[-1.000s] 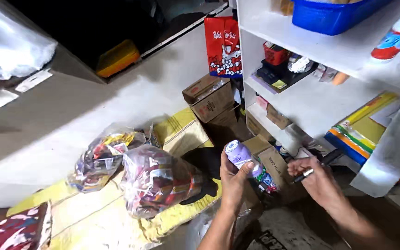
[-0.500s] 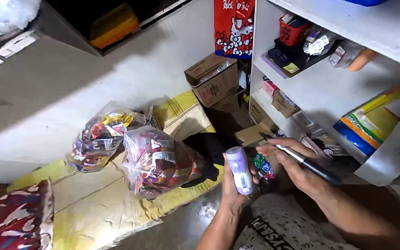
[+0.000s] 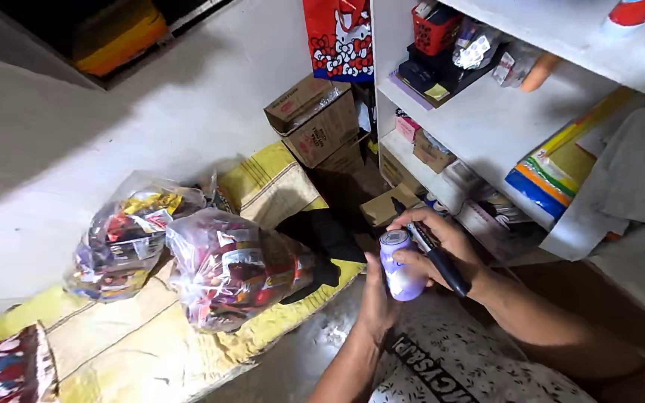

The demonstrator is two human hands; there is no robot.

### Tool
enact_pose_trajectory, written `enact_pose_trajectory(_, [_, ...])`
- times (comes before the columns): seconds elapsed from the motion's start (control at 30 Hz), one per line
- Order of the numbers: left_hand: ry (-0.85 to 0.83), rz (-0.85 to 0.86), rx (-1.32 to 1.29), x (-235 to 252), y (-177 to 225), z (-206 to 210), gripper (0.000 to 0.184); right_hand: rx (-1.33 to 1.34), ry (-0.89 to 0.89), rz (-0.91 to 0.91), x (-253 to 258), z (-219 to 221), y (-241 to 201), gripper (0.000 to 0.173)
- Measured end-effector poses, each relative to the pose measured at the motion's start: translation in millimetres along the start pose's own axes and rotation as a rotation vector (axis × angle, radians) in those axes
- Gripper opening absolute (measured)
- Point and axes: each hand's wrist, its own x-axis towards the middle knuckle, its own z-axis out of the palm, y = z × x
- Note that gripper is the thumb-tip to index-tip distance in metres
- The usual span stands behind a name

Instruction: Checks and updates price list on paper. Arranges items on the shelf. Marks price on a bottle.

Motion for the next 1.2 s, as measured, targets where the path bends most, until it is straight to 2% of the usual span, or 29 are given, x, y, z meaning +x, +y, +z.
enact_pose_trajectory(0.03, [-0.007, 0.044, 0.073, -1.0, -2.5, -2.8, 0.078, -0.021, 0.019, -0.008, -1.4, -1.3, 0.4, 0.041])
enact_pose_trajectory(0.13, [-0.055, 0.147, 0.138, -2.7, -8.0, -3.6, 0.070, -0.022, 0.057, -0.081, -4.4, -4.4, 2.2, 0.039])
enact_pose_trajectory(0.27, [-0.089, 0.075, 0.001, -2.5, -10.7, -0.7, 0.080, 0.056, 0.127, -0.134, -7.4, -14.2, -1.1, 0.034])
enact_pose_trajectory(0.4, [-0.091, 0.078, -0.008, -3.6, -11.9, 3.0, 0.088, 0.118, 0.176, -0.186, -13.5, -23.5, -4.1, 0.028])
enact_pose_trajectory(0.47, [-0.053, 0.099, -0.020, -5.5, -12.0, 6.9, 0.086, 0.138, 0.184, -0.230, -18.1, -23.1, -7.1, 0.024])
enact_pose_trajectory(0.6, [0.043, 0.156, -0.003, -9.5, -11.2, 15.9, 0.068, 0.206, 0.120, -0.261, -26.1, -20.8, -13.2, 0.031])
enact_pose_trajectory(0.7, [0.072, 0.198, -0.007, -10.6, -12.5, 16.6, 0.061, 0.209, 0.058, -0.256, -29.5, -16.5, -17.2, 0.033])
enact_pose_trajectory(0.8, [0.103, 0.238, -0.011, -12.8, -12.0, 20.1, 0.055, 0.189, 0.010, -0.273, -33.0, -13.0, -19.5, 0.027])
enact_pose_trajectory(0.97, [0.150, 0.243, -0.030, -15.0, -9.9, 23.0, 0.055, 0.164, 0.028, -0.284, -38.1, -10.1, -19.5, 0.017])
enact_pose_trajectory(1.2, [0.086, 0.218, -0.125, -14.5, -6.2, 22.2, 0.062, 0.185, 0.063, -0.267, -39.6, -11.9, -17.1, 0.016])
